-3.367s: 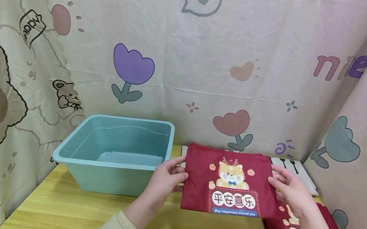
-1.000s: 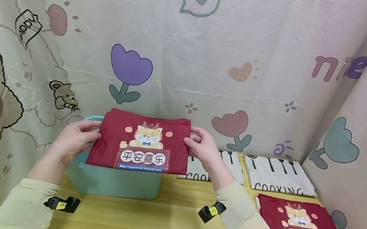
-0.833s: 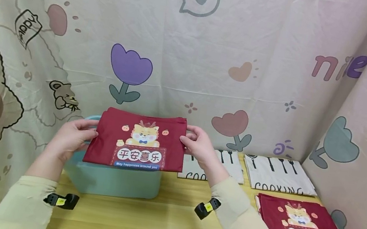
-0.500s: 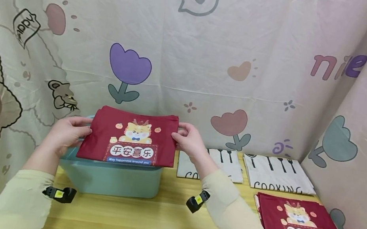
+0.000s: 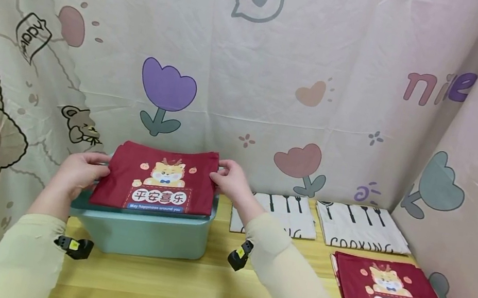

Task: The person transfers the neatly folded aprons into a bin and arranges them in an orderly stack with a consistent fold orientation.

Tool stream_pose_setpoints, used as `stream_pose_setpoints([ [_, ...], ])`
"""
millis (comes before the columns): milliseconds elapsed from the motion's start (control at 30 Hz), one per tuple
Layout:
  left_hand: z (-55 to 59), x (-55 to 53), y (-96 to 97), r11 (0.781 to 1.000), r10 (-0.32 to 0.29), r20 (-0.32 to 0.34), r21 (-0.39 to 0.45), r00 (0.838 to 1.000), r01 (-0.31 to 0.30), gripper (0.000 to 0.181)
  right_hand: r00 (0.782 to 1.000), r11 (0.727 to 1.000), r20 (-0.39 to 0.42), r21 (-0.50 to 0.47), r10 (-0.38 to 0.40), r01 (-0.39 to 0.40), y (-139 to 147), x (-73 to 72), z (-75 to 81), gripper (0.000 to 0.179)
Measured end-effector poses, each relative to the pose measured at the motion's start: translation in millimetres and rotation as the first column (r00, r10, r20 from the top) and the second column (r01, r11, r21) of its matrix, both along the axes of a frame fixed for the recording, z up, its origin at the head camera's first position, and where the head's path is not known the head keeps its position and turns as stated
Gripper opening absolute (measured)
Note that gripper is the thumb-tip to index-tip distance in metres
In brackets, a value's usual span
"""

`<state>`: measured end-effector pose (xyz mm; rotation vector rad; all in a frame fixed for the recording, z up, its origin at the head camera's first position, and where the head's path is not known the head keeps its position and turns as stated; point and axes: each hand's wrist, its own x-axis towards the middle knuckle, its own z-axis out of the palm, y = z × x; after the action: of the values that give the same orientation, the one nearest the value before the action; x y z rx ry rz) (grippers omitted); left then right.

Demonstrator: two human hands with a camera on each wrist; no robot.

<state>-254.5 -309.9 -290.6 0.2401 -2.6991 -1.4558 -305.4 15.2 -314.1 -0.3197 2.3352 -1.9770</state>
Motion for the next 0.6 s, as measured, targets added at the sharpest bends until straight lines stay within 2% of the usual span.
stream_pose_setpoints([
  [333,2.6,-7.6,-6.7,0.998,0.036,0.066,-0.059,0.997,-0.032,0.052,0.999,0.991,-0.017,0.127,-0.041,0.043,-12.3,-4.0,-3.1,0.042],
  [600,-1.2,-13.2,-10.4,0.997,0.041,0.066,-0.071,0.997,-0.036,0.050,0.999,0.984,-0.020,0.168,-0.050,0.052,-18.3,-4.9,-3.4,0.043],
])
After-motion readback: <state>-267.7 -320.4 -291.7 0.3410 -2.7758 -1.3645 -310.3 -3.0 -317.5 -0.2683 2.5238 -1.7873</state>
